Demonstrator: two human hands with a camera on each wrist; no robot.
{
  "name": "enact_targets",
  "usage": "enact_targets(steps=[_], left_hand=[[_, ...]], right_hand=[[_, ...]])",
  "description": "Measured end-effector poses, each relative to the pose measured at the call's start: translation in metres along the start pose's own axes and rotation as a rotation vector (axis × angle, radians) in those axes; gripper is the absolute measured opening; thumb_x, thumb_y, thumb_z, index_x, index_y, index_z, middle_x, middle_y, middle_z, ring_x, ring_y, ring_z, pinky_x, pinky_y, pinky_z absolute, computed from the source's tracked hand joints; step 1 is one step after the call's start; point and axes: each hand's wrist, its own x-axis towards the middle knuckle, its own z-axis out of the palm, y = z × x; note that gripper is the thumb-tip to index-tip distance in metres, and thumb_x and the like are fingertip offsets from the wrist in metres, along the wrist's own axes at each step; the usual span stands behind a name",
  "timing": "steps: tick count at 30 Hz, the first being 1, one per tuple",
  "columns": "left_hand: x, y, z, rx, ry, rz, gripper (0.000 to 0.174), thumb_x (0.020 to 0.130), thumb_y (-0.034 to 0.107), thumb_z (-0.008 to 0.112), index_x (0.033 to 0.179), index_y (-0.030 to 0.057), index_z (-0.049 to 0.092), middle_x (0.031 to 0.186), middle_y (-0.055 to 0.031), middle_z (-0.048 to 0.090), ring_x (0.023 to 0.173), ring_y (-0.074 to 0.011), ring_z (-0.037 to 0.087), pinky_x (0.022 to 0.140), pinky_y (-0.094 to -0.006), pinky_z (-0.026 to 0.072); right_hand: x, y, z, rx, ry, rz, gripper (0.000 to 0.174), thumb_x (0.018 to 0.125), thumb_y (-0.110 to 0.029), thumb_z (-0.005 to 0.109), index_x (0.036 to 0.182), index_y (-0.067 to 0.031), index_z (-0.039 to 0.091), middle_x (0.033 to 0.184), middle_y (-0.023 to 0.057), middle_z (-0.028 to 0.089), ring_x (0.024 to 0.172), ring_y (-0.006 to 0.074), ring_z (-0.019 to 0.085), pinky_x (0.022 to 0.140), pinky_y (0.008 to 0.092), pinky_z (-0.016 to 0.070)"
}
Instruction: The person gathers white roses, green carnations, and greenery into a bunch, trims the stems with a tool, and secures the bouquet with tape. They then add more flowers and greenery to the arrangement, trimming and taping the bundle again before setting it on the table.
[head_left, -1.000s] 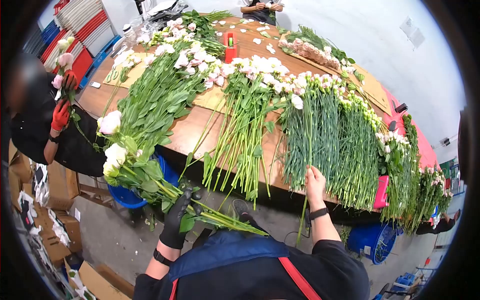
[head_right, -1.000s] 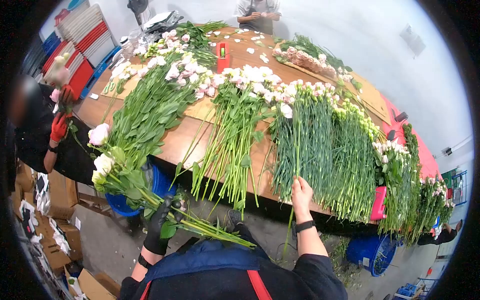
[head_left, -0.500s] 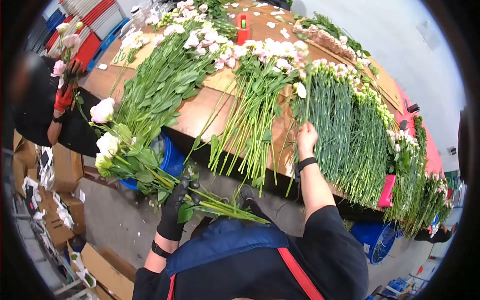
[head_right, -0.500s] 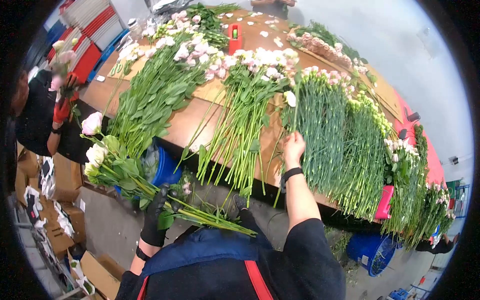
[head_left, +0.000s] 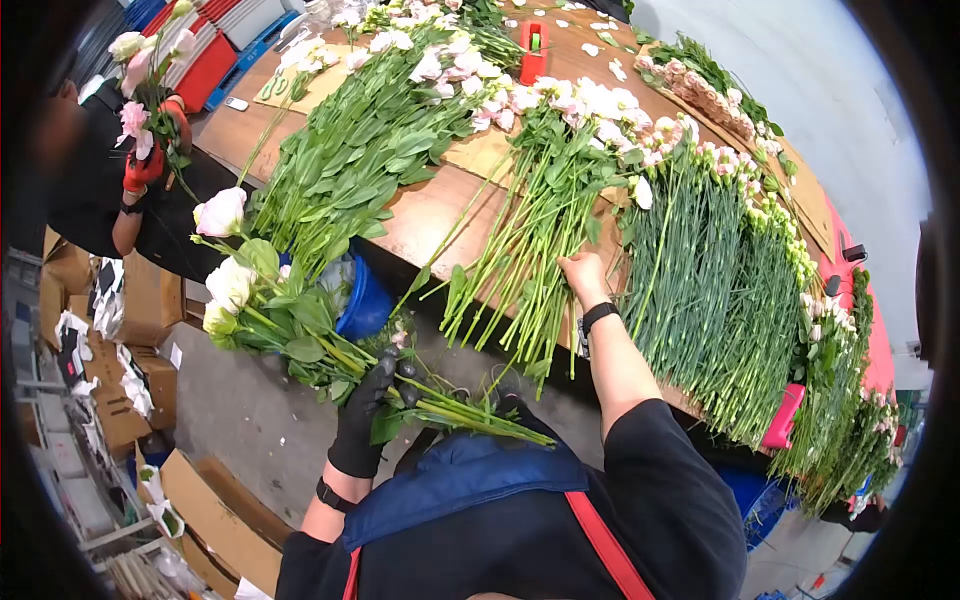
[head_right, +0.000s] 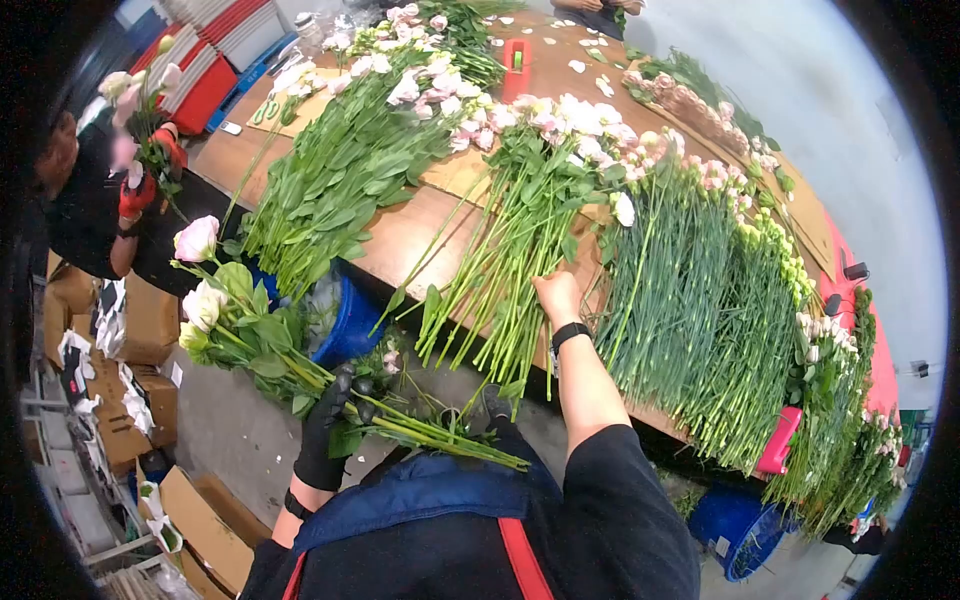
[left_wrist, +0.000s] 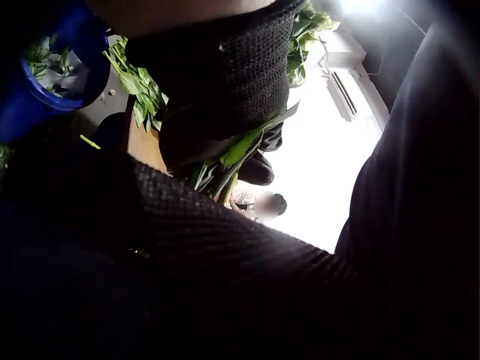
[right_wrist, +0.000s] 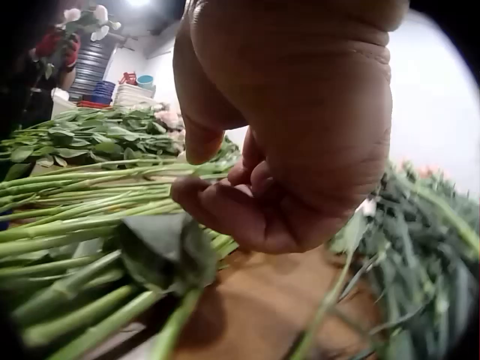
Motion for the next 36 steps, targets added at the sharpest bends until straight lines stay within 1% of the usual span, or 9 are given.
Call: enact_targets(steps=[4, 9, 17, 18, 23, 24, 29, 31, 36], left_hand=[[-0.001, -0.005, -0.010, -0.095, 0.138, 0.006, 0.028, 0.091, 0.023, 0.061, 0.115, 0.0107, 0.057, 0.087, -0.0069, 0.063, 0.067, -0.0183, 0.060, 0.059, -0.0336, 0.0514], [-0.008, -0.003, -0.006, -0.118, 0.152, 0.046, 0.024, 0.092, 0.025, 0.060, 0.112, 0.0111, 0.058, 0.088, -0.0064, 0.063, 0.063, -0.0171, 0.058, 0.058, -0.0316, 0.0500], [-0.021, -0.003, -0.014, -0.178, 0.173, 0.051, 0.025, 0.092, 0.023, 0.060, 0.114, 0.0110, 0.057, 0.090, -0.0072, 0.063, 0.064, -0.0189, 0.059, 0.058, -0.0317, 0.0487], [-0.022, -0.003, -0.016, -0.169, 0.172, 0.048, 0.024, 0.093, 0.025, 0.059, 0.113, 0.0124, 0.058, 0.089, -0.0068, 0.063, 0.064, -0.0188, 0.058, 0.058, -0.0328, 0.0480], [-0.024, -0.007, -0.023, -0.197, 0.110, 0.007, 0.025, 0.092, 0.026, 0.060, 0.112, 0.0120, 0.057, 0.091, -0.0083, 0.063, 0.070, -0.0181, 0.058, 0.061, -0.0341, 0.0482], [-0.026, -0.004, -0.020, -0.176, 0.092, -0.007, 0.025, 0.092, 0.026, 0.061, 0.112, 0.0112, 0.057, 0.092, -0.0086, 0.063, 0.072, -0.0180, 0.058, 0.062, -0.0341, 0.0487], [-0.036, 0.010, -0.008, 0.036, 0.056, -0.024, 0.031, 0.094, 0.026, 0.058, 0.118, 0.0054, 0.055, 0.100, -0.0078, 0.063, 0.083, -0.0166, 0.060, 0.068, -0.0303, 0.0506], [-0.042, 0.004, -0.024, 0.031, 0.026, 0.033, 0.034, 0.095, 0.026, 0.055, 0.121, 0.0040, 0.055, 0.101, -0.0071, 0.064, 0.084, -0.0149, 0.060, 0.067, -0.0284, 0.0504], [-0.026, 0.005, -0.021, 0.039, -0.176, 0.068, 0.037, 0.096, 0.031, 0.055, 0.122, 0.0050, 0.055, 0.102, -0.0072, 0.064, 0.081, -0.0142, 0.060, 0.065, -0.0288, 0.0504]], right_hand=[[-0.002, -0.013, 0.003, 0.374, 0.238, 0.001, 0.027, 0.082, -0.025, 0.065, 0.079, 0.0018, 0.067, 0.072, 0.0151, 0.067, 0.056, 0.0219, 0.061, 0.056, 0.0353, 0.0502], [0.022, -0.072, 0.010, 1.010, -0.009, 0.248, 0.016, 0.084, -0.017, 0.063, 0.081, -0.0021, 0.059, 0.070, 0.0073, 0.063, 0.042, 0.0091, 0.046, 0.036, 0.0251, 0.0351], [0.085, -0.067, 0.029, 0.183, 0.149, 0.217, 0.023, 0.071, -0.022, 0.066, 0.062, -0.0007, 0.064, 0.062, 0.0128, 0.065, 0.061, 0.0273, 0.064, 0.063, 0.0381, 0.0489], [0.087, -0.067, 0.023, 0.218, 0.053, 0.230, 0.028, 0.068, -0.023, 0.067, 0.080, 0.0030, 0.068, 0.088, 0.0254, 0.066, 0.085, 0.0385, 0.065, 0.076, 0.0409, 0.0501], [0.100, -0.054, 0.036, 0.373, 0.063, 0.234, 0.032, 0.069, -0.030, 0.070, 0.074, 0.0017, 0.068, 0.076, 0.0187, 0.068, 0.072, 0.0327, 0.066, 0.071, 0.0413, 0.0499], [0.111, -0.043, 0.048, 0.386, 0.155, 0.143, 0.023, 0.068, -0.017, 0.074, 0.061, -0.0023, 0.058, 0.058, 0.0083, 0.060, 0.051, 0.0187, 0.055, 0.049, 0.0352, 0.0426], [0.108, -0.047, 0.036, 0.248, 0.150, 0.038, 0.017, 0.074, -0.015, 0.061, 0.074, 0.0018, 0.066, 0.068, 0.0124, 0.065, 0.062, 0.0202, 0.058, 0.058, 0.0365, 0.0458], [0.087, -0.074, 0.034, 0.066, 0.220, -0.239, 0.024, 0.078, -0.018, 0.061, 0.065, 0.0018, 0.059, 0.061, 0.0073, 0.059, 0.058, 0.0190, 0.054, 0.057, 0.0363, 0.0440], [0.004, -0.076, -0.095, 0.338, 0.358, -0.391, 0.009, 0.087, -0.010, 0.056, 0.088, -0.0010, 0.054, 0.067, 0.0030, 0.054, 0.054, 0.0130, 0.047, 0.051, 0.0295, 0.0416]])
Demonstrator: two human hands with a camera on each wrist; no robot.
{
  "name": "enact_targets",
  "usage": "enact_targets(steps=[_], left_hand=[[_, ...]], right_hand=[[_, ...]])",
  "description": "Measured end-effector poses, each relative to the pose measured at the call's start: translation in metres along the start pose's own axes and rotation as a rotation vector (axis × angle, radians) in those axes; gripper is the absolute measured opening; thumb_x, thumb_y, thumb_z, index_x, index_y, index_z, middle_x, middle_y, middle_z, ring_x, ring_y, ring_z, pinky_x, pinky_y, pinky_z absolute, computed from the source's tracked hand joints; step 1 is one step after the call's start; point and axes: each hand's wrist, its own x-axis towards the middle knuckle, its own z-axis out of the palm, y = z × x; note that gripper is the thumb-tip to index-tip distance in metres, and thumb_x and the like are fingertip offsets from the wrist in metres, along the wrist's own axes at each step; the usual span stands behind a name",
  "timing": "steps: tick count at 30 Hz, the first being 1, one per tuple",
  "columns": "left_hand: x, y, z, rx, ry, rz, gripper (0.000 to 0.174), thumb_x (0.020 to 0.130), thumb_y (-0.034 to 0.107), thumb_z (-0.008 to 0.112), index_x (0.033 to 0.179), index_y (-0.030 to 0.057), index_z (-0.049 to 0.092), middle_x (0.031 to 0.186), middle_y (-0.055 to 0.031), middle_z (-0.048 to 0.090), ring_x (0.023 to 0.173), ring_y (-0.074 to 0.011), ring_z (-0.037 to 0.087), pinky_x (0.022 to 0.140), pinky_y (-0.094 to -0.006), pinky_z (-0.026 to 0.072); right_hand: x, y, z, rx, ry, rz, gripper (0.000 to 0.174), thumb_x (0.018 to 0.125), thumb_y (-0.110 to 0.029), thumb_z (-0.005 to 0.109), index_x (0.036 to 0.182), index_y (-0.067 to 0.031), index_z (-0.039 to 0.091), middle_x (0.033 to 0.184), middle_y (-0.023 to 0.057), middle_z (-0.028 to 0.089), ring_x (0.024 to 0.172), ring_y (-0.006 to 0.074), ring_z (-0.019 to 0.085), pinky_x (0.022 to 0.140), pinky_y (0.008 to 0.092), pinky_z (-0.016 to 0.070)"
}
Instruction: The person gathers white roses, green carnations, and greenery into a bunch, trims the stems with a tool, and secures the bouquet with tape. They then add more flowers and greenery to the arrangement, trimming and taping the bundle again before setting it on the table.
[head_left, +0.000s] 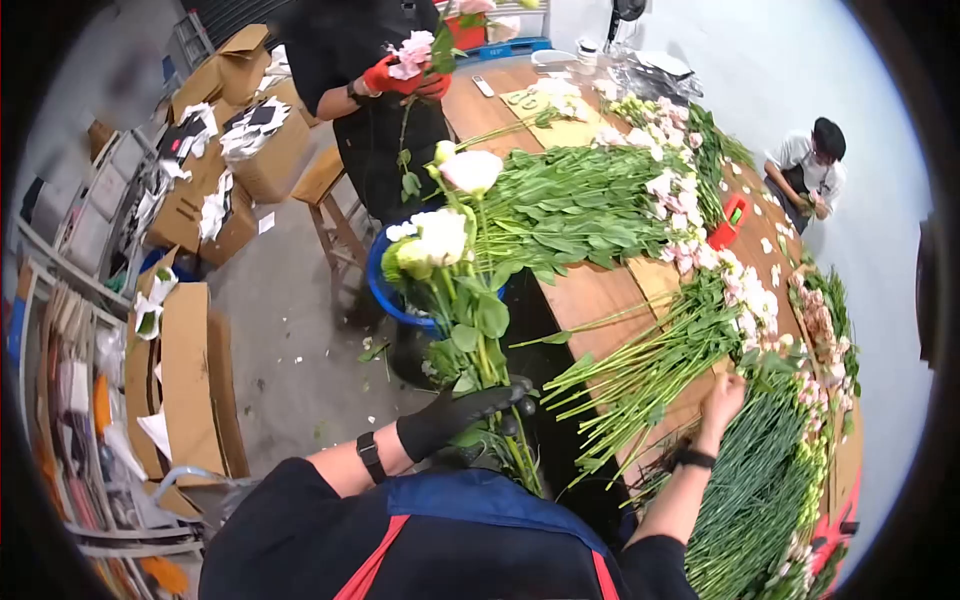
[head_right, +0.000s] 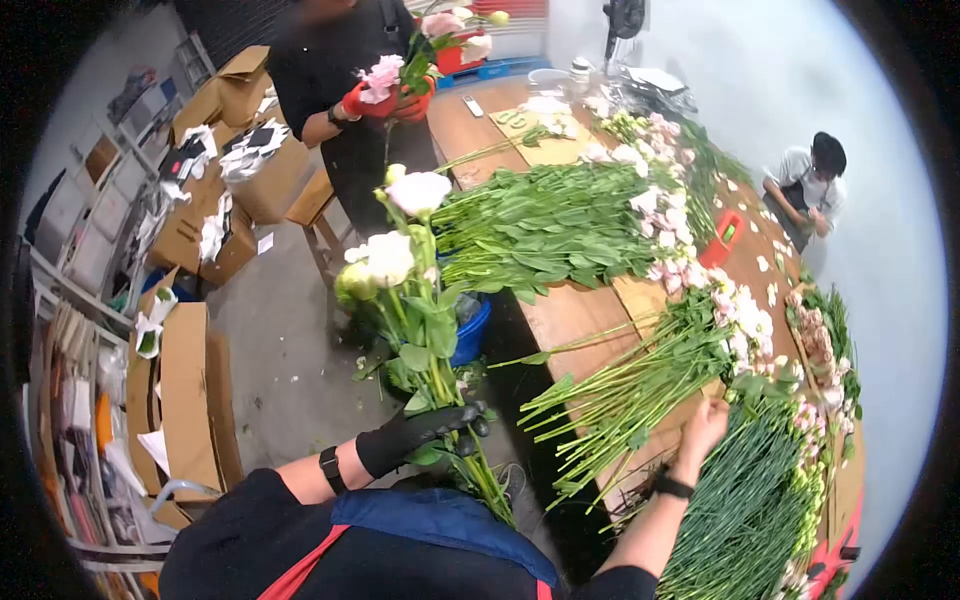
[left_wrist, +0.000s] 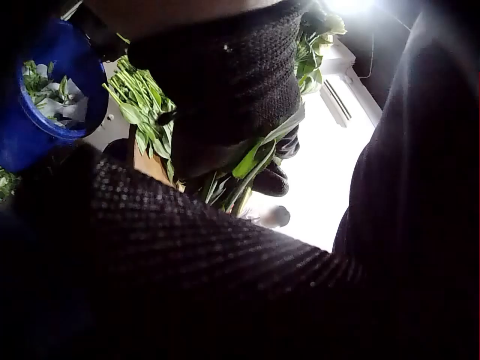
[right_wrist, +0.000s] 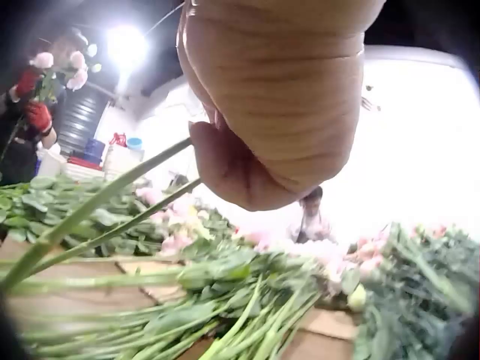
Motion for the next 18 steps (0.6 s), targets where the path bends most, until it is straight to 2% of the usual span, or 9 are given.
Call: enact_targets(steps=[3, 6, 8, 10, 12, 13, 15, 16, 18], left_hand=[[-0.002, 0.007, 0.009, -0.002, -0.064, 0.099, 0.040, 0.096, 0.036, 0.054, 0.122, 0.0061, 0.054, 0.108, -0.0078, 0.062, 0.080, -0.0144, 0.060, 0.067, -0.0284, 0.0509], [0.007, 0.002, 0.007, 0.002, -0.161, 0.084, 0.047, 0.097, 0.044, 0.047, 0.126, 0.0068, 0.049, 0.116, -0.0070, 0.058, 0.078, -0.0151, 0.060, 0.070, -0.0288, 0.0506], [0.015, -0.001, 0.007, 0.058, -0.223, 0.093, 0.050, 0.097, 0.047, 0.045, 0.127, 0.0064, 0.047, 0.117, -0.0071, 0.057, 0.077, -0.0148, 0.060, 0.070, -0.0294, 0.0503], [0.019, 0.000, 0.009, 0.106, -0.306, 0.114, 0.055, 0.097, 0.049, 0.043, 0.130, 0.0053, 0.044, 0.119, -0.0076, 0.056, 0.076, -0.0143, 0.060, 0.071, -0.0292, 0.0495], [0.017, 0.008, 0.019, 0.129, -0.320, 0.053, 0.056, 0.097, 0.050, 0.043, 0.130, 0.0046, 0.043, 0.121, -0.0082, 0.055, 0.074, -0.0143, 0.059, 0.071, -0.0283, 0.0488], [0.014, 0.013, 0.024, 0.141, -0.325, 0.022, 0.057, 0.097, 0.050, 0.043, 0.131, 0.0042, 0.043, 0.122, -0.0085, 0.055, 0.073, -0.0144, 0.059, 0.072, -0.0278, 0.0484], [0.015, 0.013, 0.022, 0.185, -0.405, 0.072, 0.053, 0.099, 0.045, 0.041, 0.132, 0.0028, 0.044, 0.127, -0.0086, 0.053, 0.091, -0.0154, 0.060, 0.084, -0.0288, 0.0474], [0.027, -0.006, 0.009, 0.218, -0.421, 0.115, 0.052, 0.100, 0.042, 0.040, 0.133, 0.0022, 0.044, 0.129, -0.0086, 0.053, 0.098, -0.0156, 0.059, 0.088, -0.0293, 0.0466], [0.013, -0.011, 0.003, 0.228, -0.385, 0.278, 0.045, 0.102, 0.030, 0.040, 0.137, 0.0007, 0.041, 0.137, -0.0081, 0.047, 0.123, -0.0148, 0.046, 0.105, -0.0304, 0.0380]], right_hand=[[-0.022, -0.099, -0.071, 0.214, -0.068, 0.061, 0.008, 0.092, -0.010, 0.055, 0.091, -0.0042, 0.050, 0.062, -0.0044, 0.044, 0.047, 0.0020, 0.038, 0.041, 0.0184, 0.0307], [-0.046, -0.189, -0.125, 0.239, -0.183, -0.076, 0.009, 0.094, -0.010, 0.053, 0.087, -0.0042, 0.049, 0.061, -0.0052, 0.042, 0.046, 0.0019, 0.035, 0.041, 0.0189, 0.0282], [-0.062, -0.222, -0.144, 0.147, -0.272, -0.176, 0.005, 0.091, -0.005, 0.055, 0.093, -0.0007, 0.052, 0.067, -0.0015, 0.049, 0.055, 0.0053, 0.044, 0.050, 0.0210, 0.0377], [-0.094, -0.255, -0.138, 0.164, -0.331, -0.227, 0.014, 0.087, 0.000, 0.057, 0.100, 0.0030, 0.054, 0.076, 0.0021, 0.056, 0.066, 0.0079, 0.051, 0.059, 0.0224, 0.0428], [-0.123, -0.301, -0.126, 0.113, -0.658, -0.086, 0.004, 0.086, 0.000, 0.054, 0.089, 0.0021, 0.057, 0.071, 0.0002, 0.055, 0.063, 0.0091, 0.051, 0.056, 0.0243, 0.0423], [-0.133, -0.297, -0.112, 0.079, -0.797, -0.140, 0.003, 0.084, 0.001, 0.054, 0.086, 0.0020, 0.057, 0.068, 0.0021, 0.054, 0.059, 0.0093, 0.049, 0.054, 0.0251, 0.0417], [-0.156, -0.298, -0.080, -0.015, -0.898, -0.360, 0.005, 0.081, 0.000, 0.054, 0.086, 0.0017, 0.053, 0.066, 0.0087, 0.055, 0.058, 0.0157, 0.052, 0.056, 0.0299, 0.0450], [-0.167, -0.296, -0.064, -0.002, -0.929, -0.359, 0.008, 0.081, -0.001, 0.054, 0.087, 0.0017, 0.052, 0.066, 0.0114, 0.057, 0.058, 0.0216, 0.056, 0.058, 0.0327, 0.0470], [-0.180, -0.289, -0.040, -0.103, -0.940, -0.443, 0.015, 0.080, -0.006, 0.055, 0.091, 0.0025, 0.051, 0.069, 0.0184, 0.059, 0.064, 0.0346, 0.061, 0.060, 0.0403, 0.0493]])
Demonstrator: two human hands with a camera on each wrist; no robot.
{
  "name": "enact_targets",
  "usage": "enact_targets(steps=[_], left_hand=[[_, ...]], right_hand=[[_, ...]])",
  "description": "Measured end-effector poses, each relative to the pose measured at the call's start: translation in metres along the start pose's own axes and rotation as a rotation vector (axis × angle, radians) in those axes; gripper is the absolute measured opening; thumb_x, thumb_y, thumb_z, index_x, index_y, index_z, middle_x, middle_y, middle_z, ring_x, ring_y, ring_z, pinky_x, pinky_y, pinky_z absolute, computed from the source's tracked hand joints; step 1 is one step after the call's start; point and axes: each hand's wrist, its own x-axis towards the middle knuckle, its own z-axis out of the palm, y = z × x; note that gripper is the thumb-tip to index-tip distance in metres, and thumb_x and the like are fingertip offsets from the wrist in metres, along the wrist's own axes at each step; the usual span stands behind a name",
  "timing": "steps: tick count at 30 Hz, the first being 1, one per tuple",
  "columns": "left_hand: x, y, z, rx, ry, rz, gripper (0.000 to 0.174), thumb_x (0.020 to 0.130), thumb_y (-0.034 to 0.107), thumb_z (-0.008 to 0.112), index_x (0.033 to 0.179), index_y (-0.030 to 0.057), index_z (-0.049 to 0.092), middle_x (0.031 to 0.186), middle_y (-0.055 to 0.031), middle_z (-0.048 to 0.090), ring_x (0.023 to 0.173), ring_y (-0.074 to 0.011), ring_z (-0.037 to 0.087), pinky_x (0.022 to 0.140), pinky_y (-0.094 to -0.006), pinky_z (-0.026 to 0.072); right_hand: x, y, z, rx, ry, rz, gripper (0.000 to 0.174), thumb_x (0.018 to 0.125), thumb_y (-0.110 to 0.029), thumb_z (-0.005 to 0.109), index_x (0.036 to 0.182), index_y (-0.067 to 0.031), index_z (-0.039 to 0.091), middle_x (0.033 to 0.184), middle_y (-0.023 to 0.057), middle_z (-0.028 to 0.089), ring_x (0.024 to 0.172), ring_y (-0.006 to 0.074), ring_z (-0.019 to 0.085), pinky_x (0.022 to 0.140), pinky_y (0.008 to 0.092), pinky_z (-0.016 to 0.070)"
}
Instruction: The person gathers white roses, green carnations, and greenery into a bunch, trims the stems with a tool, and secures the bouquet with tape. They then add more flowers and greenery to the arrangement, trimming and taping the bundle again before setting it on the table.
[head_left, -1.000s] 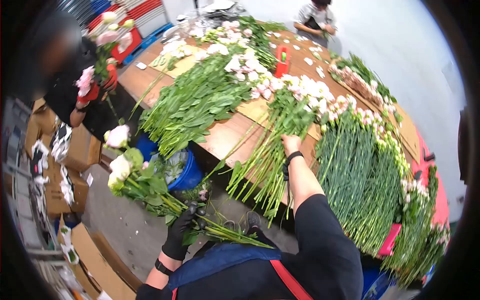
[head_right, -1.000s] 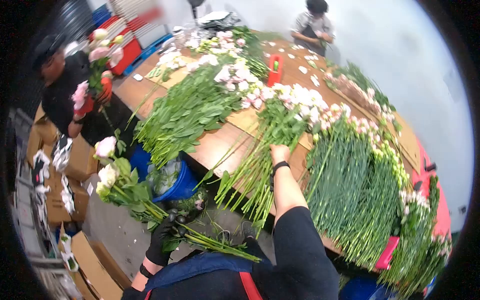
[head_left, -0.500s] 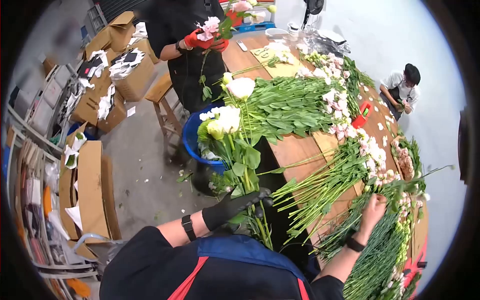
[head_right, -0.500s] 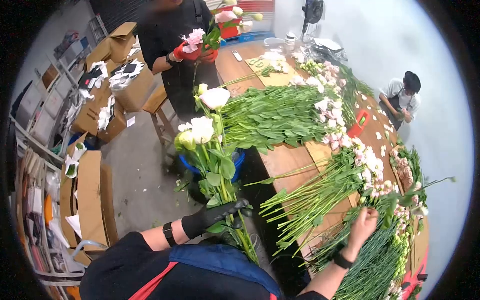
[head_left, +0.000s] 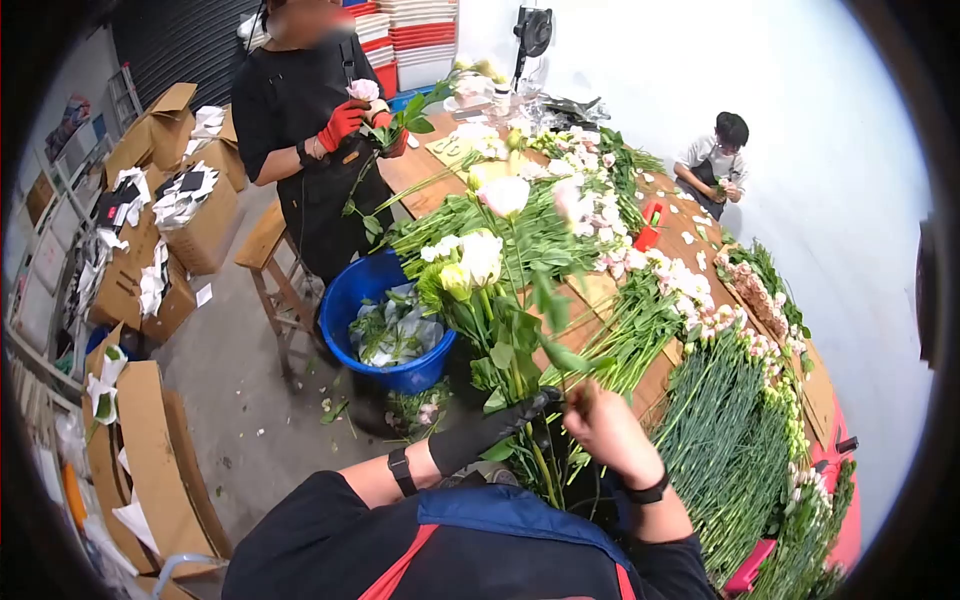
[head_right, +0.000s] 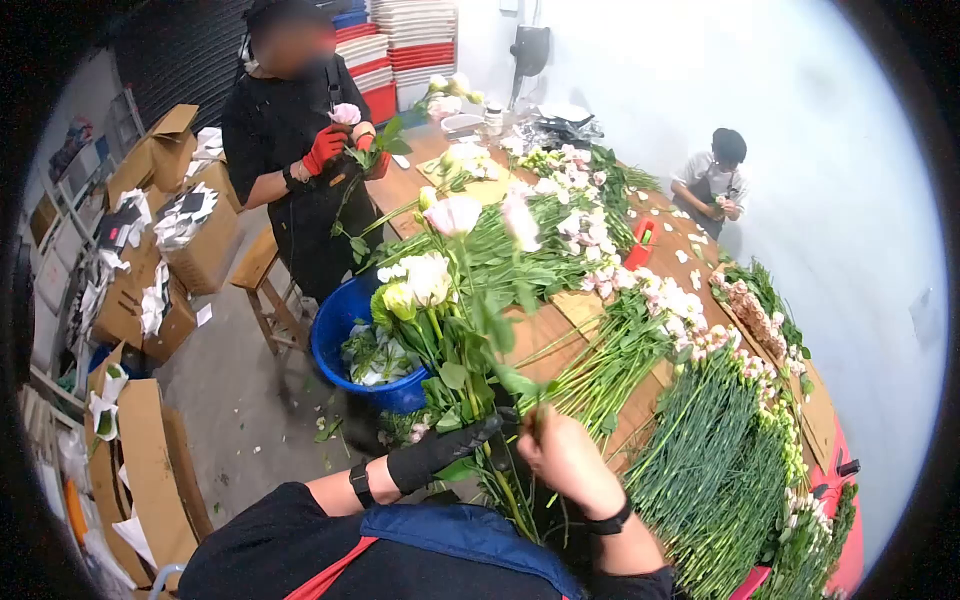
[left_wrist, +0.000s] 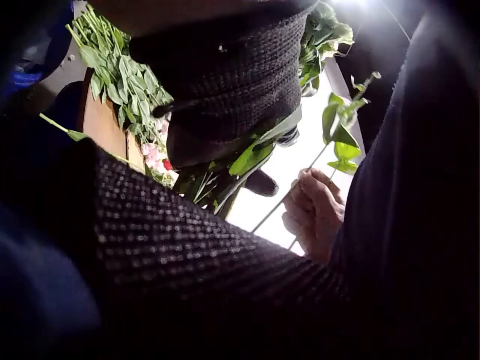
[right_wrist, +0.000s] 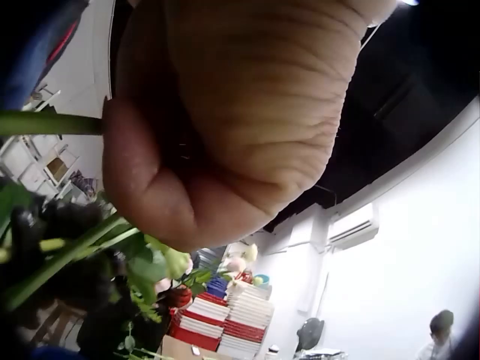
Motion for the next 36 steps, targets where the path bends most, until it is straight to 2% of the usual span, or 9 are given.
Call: enact_targets(steps=[3, 7, 14, 20, 23, 26, 31, 35, 36], left_hand=[[-0.010, 0.014, 0.003, -0.101, -0.001, -0.076, 0.044, 0.102, 0.025, 0.040, 0.139, 0.0006, 0.040, 0.140, -0.0095, 0.044, 0.128, -0.0158, 0.042, 0.108, -0.0302, 0.0342], [-0.025, 0.044, 0.010, -0.083, 0.020, -0.153, 0.044, 0.102, 0.025, 0.040, 0.139, 0.0006, 0.040, 0.139, -0.0104, 0.046, 0.130, -0.0161, 0.040, 0.109, -0.0307, 0.0325], [-0.036, 0.014, -0.017, -0.068, -0.023, -0.116, 0.041, 0.100, 0.024, 0.043, 0.137, 0.0051, 0.045, 0.131, -0.0042, 0.052, 0.117, -0.0112, 0.050, 0.100, -0.0268, 0.0395], [-0.053, 0.014, -0.022, -0.081, -0.024, -0.176, 0.040, 0.101, 0.024, 0.043, 0.137, 0.0061, 0.045, 0.127, -0.0039, 0.054, 0.112, -0.0113, 0.052, 0.097, -0.0263, 0.0422], [-0.051, 0.012, -0.014, -0.128, 0.008, -0.128, 0.033, 0.099, 0.021, 0.050, 0.128, 0.0050, 0.050, 0.115, -0.0031, 0.058, 0.101, -0.0103, 0.055, 0.087, -0.0261, 0.0478], [-0.044, 0.020, -0.005, -0.262, -0.197, -0.115, 0.030, 0.097, 0.019, 0.054, 0.123, 0.0048, 0.052, 0.108, -0.0020, 0.059, 0.094, -0.0096, 0.055, 0.082, -0.0253, 0.0494], [-0.035, 0.015, 0.030, -0.190, -0.248, -0.276, 0.037, 0.094, 0.019, 0.060, 0.127, 0.0053, 0.051, 0.112, -0.0027, 0.059, 0.099, -0.0106, 0.057, 0.085, -0.0267, 0.0493], [-0.037, 0.032, 0.073, -0.156, -0.349, -0.346, 0.045, 0.090, 0.019, 0.066, 0.130, 0.0057, 0.052, 0.118, -0.0041, 0.059, 0.104, -0.0101, 0.057, 0.088, -0.0265, 0.0484], [-0.035, 0.030, 0.087, -0.107, -0.328, -0.385, 0.044, 0.092, 0.022, 0.063, 0.130, 0.0053, 0.052, 0.116, -0.0041, 0.061, 0.103, -0.0110, 0.058, 0.088, -0.0269, 0.0490]], right_hand=[[-0.004, -0.006, 0.027, -0.183, -0.031, 0.060, 0.021, 0.080, -0.012, 0.057, 0.094, 0.0027, 0.051, 0.071, 0.0234, 0.060, 0.068, 0.0420, 0.061, 0.061, 0.0474, 0.0499], [-0.016, -0.008, 0.053, -0.170, 0.024, 0.052, 0.024, 0.080, -0.013, 0.058, 0.095, 0.0041, 0.051, 0.071, 0.0240, 0.060, 0.068, 0.0423, 0.061, 0.062, 0.0481, 0.0506], [-0.023, -0.048, 0.064, -0.086, 0.225, 0.078, 0.026, 0.083, -0.019, 0.068, 0.096, 0.0013, 0.058, 0.078, 0.0211, 0.062, 0.073, 0.0381, 0.063, 0.065, 0.0410, 0.0502], [-0.010, -0.061, 0.081, -0.173, 0.453, -0.217, 0.020, 0.082, -0.013, 0.070, 0.096, -0.0006, 0.062, 0.075, 0.0146, 0.058, 0.066, 0.0299, 0.059, 0.060, 0.0362, 0.0471], [-0.018, -0.067, 0.078, -0.143, 0.460, -0.096, 0.016, 0.080, -0.012, 0.070, 0.092, -0.0025, 0.064, 0.078, 0.0140, 0.060, 0.068, 0.0316, 0.061, 0.060, 0.0381, 0.0497], [-0.028, -0.061, 0.069, 0.009, 0.475, -0.057, 0.011, 0.077, -0.008, 0.072, 0.086, -0.0024, 0.068, 0.075, 0.0106, 0.060, 0.066, 0.0239, 0.058, 0.061, 0.0312, 0.0462], [-0.059, -0.048, 0.052, 0.438, 0.497, 0.143, 0.008, 0.077, -0.004, 0.074, 0.079, 0.0004, 0.067, 0.069, -0.0005, 0.058, 0.066, 0.0088, 0.052, 0.060, 0.0240, 0.0407], [-0.108, -0.013, 0.051, 0.678, 0.569, 0.451, 0.013, 0.083, -0.010, 0.070, 0.087, 0.0015, 0.065, 0.079, -0.0008, 0.061, 0.071, 0.0082, 0.054, 0.065, 0.0246, 0.0439], [-0.127, 0.005, 0.053, 0.626, 0.557, 0.466, 0.022, 0.091, -0.018, 0.063, 0.099, 0.0018, 0.063, 0.087, 0.0000, 0.063, 0.077, 0.0086, 0.055, 0.070, 0.0255, 0.0460]])
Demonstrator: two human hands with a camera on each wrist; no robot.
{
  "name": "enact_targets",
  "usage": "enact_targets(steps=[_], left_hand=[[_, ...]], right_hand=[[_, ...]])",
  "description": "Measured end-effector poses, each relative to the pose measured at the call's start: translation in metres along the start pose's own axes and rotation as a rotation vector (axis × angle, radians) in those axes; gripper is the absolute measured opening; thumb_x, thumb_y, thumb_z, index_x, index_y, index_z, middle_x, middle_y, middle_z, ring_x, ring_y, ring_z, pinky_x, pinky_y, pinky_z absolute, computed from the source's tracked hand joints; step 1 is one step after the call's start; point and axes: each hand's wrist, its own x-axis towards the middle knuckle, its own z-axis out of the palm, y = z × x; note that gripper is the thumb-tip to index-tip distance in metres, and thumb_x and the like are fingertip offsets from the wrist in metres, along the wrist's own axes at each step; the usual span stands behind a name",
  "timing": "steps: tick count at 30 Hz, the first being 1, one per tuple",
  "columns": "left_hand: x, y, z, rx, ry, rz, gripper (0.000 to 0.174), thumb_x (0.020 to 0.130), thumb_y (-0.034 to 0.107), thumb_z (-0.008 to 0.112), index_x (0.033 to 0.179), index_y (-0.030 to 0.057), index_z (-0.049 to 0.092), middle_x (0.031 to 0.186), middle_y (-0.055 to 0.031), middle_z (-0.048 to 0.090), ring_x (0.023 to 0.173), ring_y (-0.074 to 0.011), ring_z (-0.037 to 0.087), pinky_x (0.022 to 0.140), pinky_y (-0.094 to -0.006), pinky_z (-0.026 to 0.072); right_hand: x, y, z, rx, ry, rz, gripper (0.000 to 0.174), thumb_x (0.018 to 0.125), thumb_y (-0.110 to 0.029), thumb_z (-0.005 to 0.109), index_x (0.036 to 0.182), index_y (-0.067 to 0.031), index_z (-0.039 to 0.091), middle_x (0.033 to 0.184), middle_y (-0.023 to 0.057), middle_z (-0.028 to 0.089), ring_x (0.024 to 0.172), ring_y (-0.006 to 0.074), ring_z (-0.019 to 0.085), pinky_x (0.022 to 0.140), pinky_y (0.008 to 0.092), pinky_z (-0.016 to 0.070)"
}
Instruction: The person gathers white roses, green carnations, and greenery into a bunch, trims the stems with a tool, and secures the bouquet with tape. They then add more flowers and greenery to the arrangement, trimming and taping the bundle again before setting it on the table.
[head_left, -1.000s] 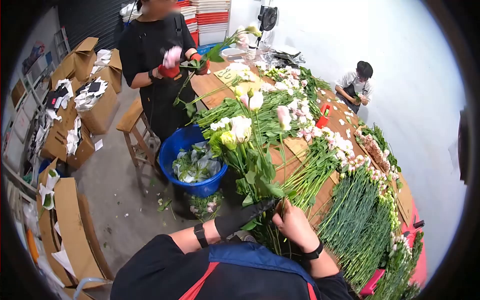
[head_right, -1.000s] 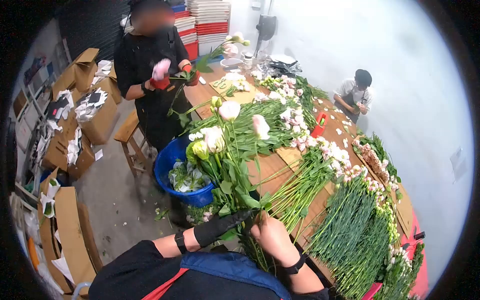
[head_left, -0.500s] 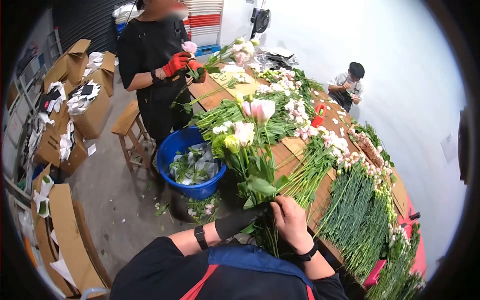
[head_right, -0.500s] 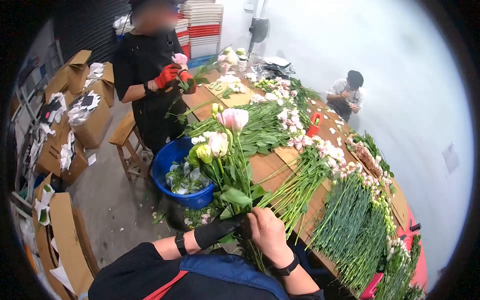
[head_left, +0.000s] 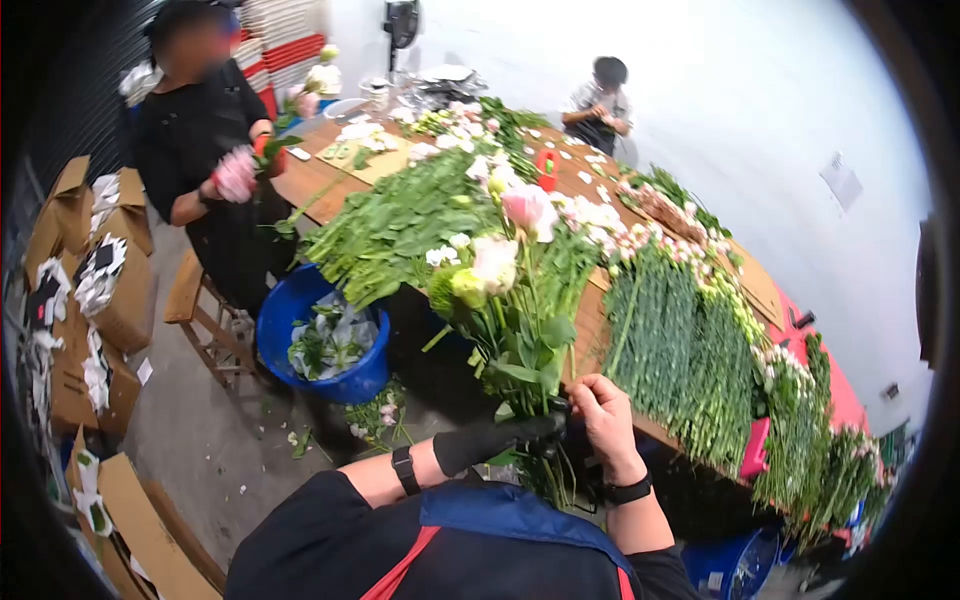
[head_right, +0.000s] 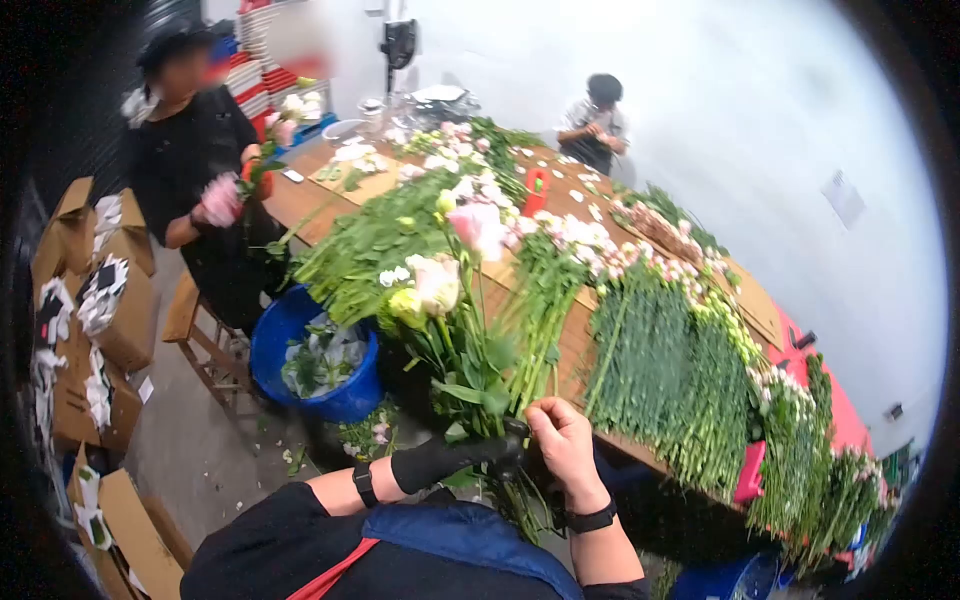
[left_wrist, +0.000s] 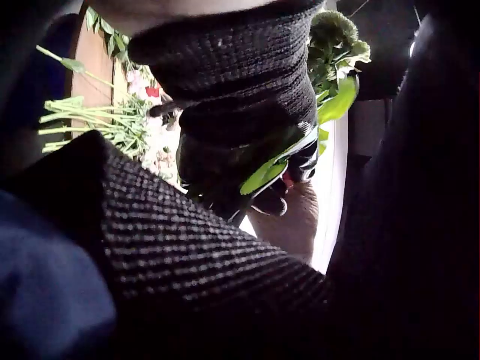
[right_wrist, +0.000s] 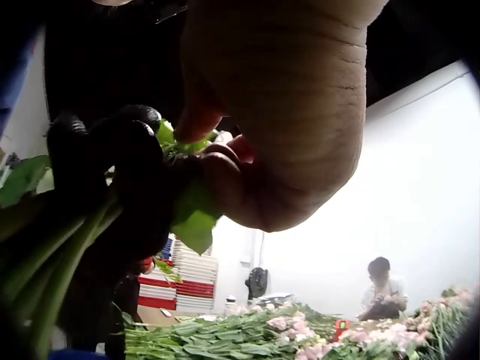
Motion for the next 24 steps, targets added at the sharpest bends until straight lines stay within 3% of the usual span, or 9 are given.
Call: enact_targets(steps=[4, 5, 7, 9, 11, 19, 20, 23, 24], left_hand=[[0.026, -0.026, 0.041, 0.036, -0.078, -0.066, 0.040, 0.096, 0.037, 0.054, 0.121, 0.0062, 0.058, 0.106, -0.0011, 0.064, 0.090, -0.0093, 0.060, 0.079, -0.0249, 0.0500], [0.031, -0.039, 0.056, 0.020, -0.105, -0.078, 0.040, 0.095, 0.038, 0.055, 0.119, 0.0064, 0.059, 0.104, -0.0007, 0.064, 0.089, -0.0089, 0.059, 0.077, -0.0246, 0.0498], [0.056, -0.054, 0.081, 0.025, -0.176, -0.062, 0.039, 0.095, 0.039, 0.055, 0.116, 0.0068, 0.060, 0.099, -0.0001, 0.064, 0.086, -0.0080, 0.059, 0.074, -0.0240, 0.0494], [0.074, -0.076, 0.111, -0.078, -0.232, -0.201, 0.036, 0.091, 0.027, 0.065, 0.117, 0.0026, 0.058, 0.095, -0.0059, 0.066, 0.087, -0.0119, 0.062, 0.070, -0.0264, 0.0520], [0.088, -0.091, 0.155, -0.061, -0.285, -0.066, 0.037, 0.090, 0.027, 0.066, 0.117, 0.0028, 0.056, 0.095, -0.0067, 0.066, 0.080, -0.0117, 0.063, 0.064, -0.0262, 0.0518], [0.135, -0.179, 0.302, 0.040, -0.368, -0.207, 0.041, 0.092, 0.027, 0.063, 0.125, 0.0051, 0.051, 0.109, -0.0087, 0.064, 0.091, -0.0137, 0.063, 0.067, -0.0259, 0.0533], [0.140, -0.189, 0.318, 0.042, -0.376, -0.197, 0.041, 0.092, 0.027, 0.063, 0.125, 0.0045, 0.051, 0.110, -0.0088, 0.064, 0.092, -0.0139, 0.063, 0.068, -0.0263, 0.0536], [0.155, -0.214, 0.359, -0.019, -0.399, -0.160, 0.040, 0.093, 0.016, 0.061, 0.129, 0.0041, 0.050, 0.116, -0.0065, 0.061, 0.100, -0.0114, 0.059, 0.076, -0.0268, 0.0530], [0.162, -0.222, 0.372, 0.014, -0.432, -0.210, 0.039, 0.093, 0.023, 0.061, 0.127, 0.0053, 0.053, 0.112, -0.0067, 0.063, 0.093, -0.0114, 0.060, 0.074, -0.0266, 0.0526]], right_hand=[[-0.066, 0.065, -0.065, -0.108, -0.145, -0.032, 0.038, 0.097, -0.030, 0.054, 0.116, 0.0027, 0.058, 0.102, 0.0051, 0.064, 0.089, 0.0115, 0.058, 0.083, 0.0270, 0.0466], [-0.093, 0.072, -0.069, -0.012, -0.120, 0.124, 0.031, 0.095, -0.025, 0.057, 0.110, 0.0023, 0.061, 0.095, 0.0036, 0.065, 0.084, 0.0101, 0.057, 0.077, 0.0260, 0.0473], [-0.141, 0.084, -0.082, -0.180, -0.023, 0.136, 0.020, 0.090, -0.016, 0.061, 0.099, 0.0017, 0.064, 0.085, 0.0047, 0.065, 0.078, 0.0110, 0.058, 0.070, 0.0265, 0.0476], [-0.176, 0.101, -0.096, -0.222, 0.206, -0.109, 0.012, 0.084, -0.009, 0.065, 0.089, 0.0020, 0.066, 0.078, 0.0075, 0.063, 0.071, 0.0144, 0.059, 0.064, 0.0279, 0.0469], [-0.205, 0.108, -0.118, -0.246, 0.385, -0.259, 0.006, 0.081, -0.003, 0.066, 0.085, 0.0015, 0.067, 0.076, 0.0098, 0.062, 0.068, 0.0206, 0.059, 0.061, 0.0294, 0.0464], [-0.337, 0.153, -0.227, -0.420, 0.615, -0.163, 0.006, 0.080, -0.005, 0.067, 0.077, 0.0004, 0.066, 0.069, 0.0095, 0.059, 0.063, 0.0221, 0.059, 0.057, 0.0318, 0.0454], [-0.353, 0.159, -0.242, -0.418, 0.569, -0.076, 0.008, 0.081, -0.007, 0.066, 0.086, -0.0003, 0.067, 0.079, 0.0126, 0.062, 0.072, 0.0243, 0.062, 0.065, 0.0318, 0.0485], [-0.372, 0.154, -0.280, -0.377, 0.609, -0.202, 0.028, 0.083, -0.010, 0.065, 0.110, -0.0015, 0.063, 0.099, 0.0161, 0.064, 0.091, 0.0261, 0.064, 0.081, 0.0321, 0.0493], [-0.377, 0.158, -0.287, -0.203, 0.601, -0.111, 0.039, 0.084, -0.013, 0.064, 0.121, -0.0018, 0.055, 0.107, 0.0172, 0.062, 0.099, 0.0265, 0.062, 0.087, 0.0328, 0.0473]])
